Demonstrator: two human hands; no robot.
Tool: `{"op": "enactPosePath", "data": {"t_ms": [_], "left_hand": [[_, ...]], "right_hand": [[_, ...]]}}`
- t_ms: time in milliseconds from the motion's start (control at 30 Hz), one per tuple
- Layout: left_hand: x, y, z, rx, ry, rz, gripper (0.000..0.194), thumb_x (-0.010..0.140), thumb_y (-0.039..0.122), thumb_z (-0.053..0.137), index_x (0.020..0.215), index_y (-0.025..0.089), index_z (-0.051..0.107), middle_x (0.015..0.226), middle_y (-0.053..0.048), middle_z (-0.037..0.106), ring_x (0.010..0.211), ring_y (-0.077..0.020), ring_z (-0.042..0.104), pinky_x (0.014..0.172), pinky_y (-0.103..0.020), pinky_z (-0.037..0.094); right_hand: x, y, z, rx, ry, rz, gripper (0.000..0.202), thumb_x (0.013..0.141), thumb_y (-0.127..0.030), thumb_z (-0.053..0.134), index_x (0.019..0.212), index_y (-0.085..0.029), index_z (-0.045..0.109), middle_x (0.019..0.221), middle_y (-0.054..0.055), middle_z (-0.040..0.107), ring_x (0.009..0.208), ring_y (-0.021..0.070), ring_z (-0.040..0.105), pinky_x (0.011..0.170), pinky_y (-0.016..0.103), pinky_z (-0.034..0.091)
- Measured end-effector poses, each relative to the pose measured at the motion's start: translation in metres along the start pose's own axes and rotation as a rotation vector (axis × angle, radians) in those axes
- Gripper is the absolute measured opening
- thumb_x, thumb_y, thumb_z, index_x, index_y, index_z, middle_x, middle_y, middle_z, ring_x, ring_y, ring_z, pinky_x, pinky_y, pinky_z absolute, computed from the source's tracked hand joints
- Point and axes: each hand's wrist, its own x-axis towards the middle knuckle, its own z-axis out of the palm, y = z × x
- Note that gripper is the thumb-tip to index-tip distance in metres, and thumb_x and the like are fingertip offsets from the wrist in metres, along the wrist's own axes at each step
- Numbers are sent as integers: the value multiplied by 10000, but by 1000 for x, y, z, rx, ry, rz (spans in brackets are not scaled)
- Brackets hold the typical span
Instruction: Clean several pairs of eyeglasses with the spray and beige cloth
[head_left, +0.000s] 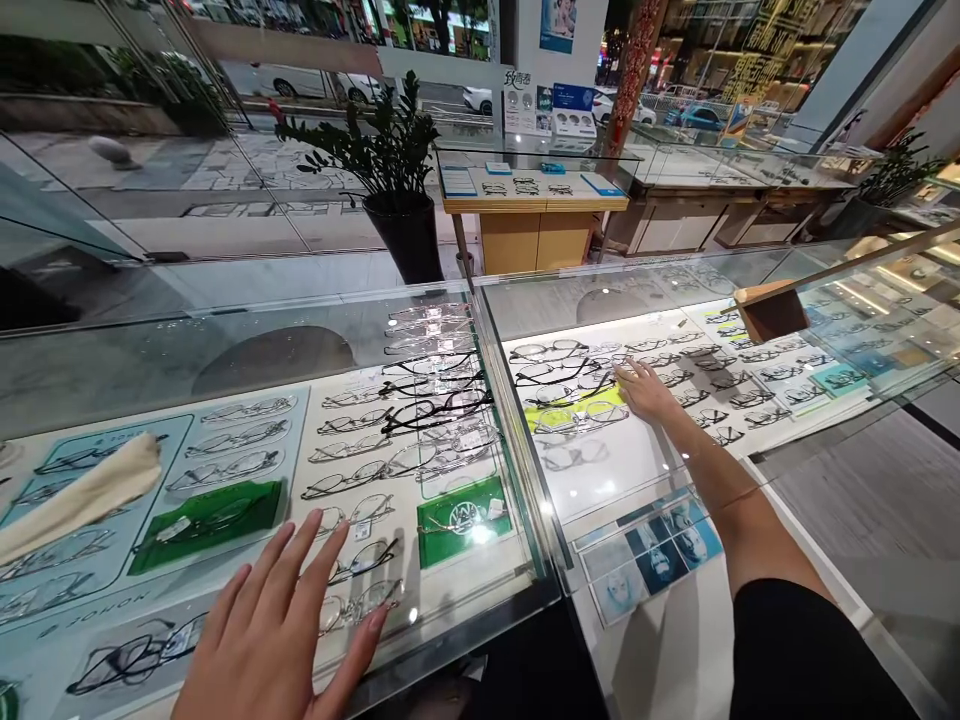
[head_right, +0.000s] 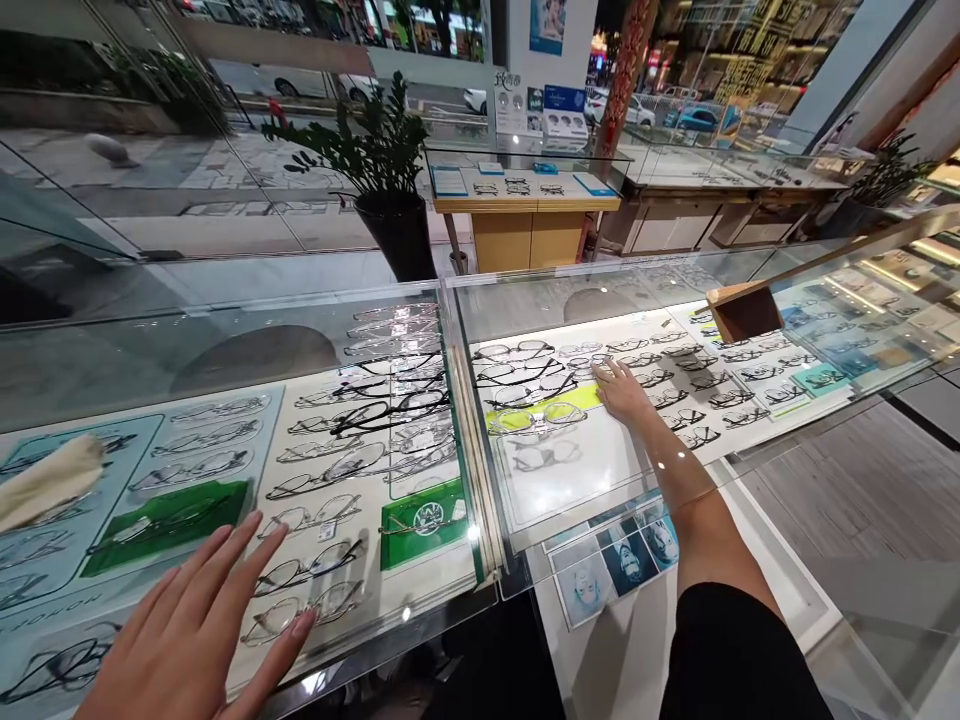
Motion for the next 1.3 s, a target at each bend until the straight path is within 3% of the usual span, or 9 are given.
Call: {"op": "enactPosePath", "data": {"t_ms": [233,367,433,500,600,700,833,1300], "left_hand": [[1,0,-2,-16,-1,5,813,975,612,463,1689,260,295,1745,-155,405,1616,-425,363,1292,-622,289],[-1,-1,0,-14,-4,-6,810,977,614,458,1687,264,289,1753,-155,392,1621,-422,358,1295,-627,291],[-2,-1,0,-7,-21,-17,827,969,630,461,1692,268,285,1758,-150,386,1627,-420,351,1304,-625,288],[-2,-1,0,-2,-34,-31,841,960,648,461,1692,270,291,1758,-146,390,1629,-417,352,1316,-617,284],[-2,0,-1,0,-38,-41,835,964,642,460,1685,252,304,1757,-161,387,1632,-422,347,1320,-619,279],[0,0,-2,-5,-33,-15,811,975,623,468,1672,232,330,1754,-172,388,1629,-429,348,1309,-619,287],[1,1,-5,-6,-27,-2,795,985,605,475,1668,226,327,1751,-175,388,1625,-430,347,1299,-614,286],[2,2,-3,-1,-16,-2,774,992,599,479,1662,251,310,1749,-165,388,1623,-420,345,1291,-594,281]], "right_hand": [[-11,1,-5,30,76,-42,623,1105,-399,284,1600,-146,566,1787,28,385,1702,319,155,1379,553,78],[-11,-15,-5,132,159,248,536,1100,-387,351,1410,-141,712,1604,125,616,1539,361,429,1285,520,306],[-6,-26,-3,175,194,418,551,1113,-351,287,1410,-134,697,1461,173,703,1366,349,586,1161,488,436],[3,-37,-2,187,208,508,584,1121,-372,257,1517,-126,610,1427,201,709,1277,344,653,1059,469,501],[17,-51,0,186,165,599,670,1085,-540,426,1618,-142,503,1485,228,662,1293,370,669,1004,461,532],[27,-63,-1,165,96,646,710,1026,-628,551,1545,-144,570,1431,254,674,1256,391,690,965,462,549],[32,-74,-2,154,104,662,633,1031,-622,552,1410,-123,636,1367,267,688,1212,394,702,933,456,566],[33,-77,-4,137,108,641,591,991,-580,585,1376,-131,597,1354,250,680,1217,391,683,918,456,577]]}}
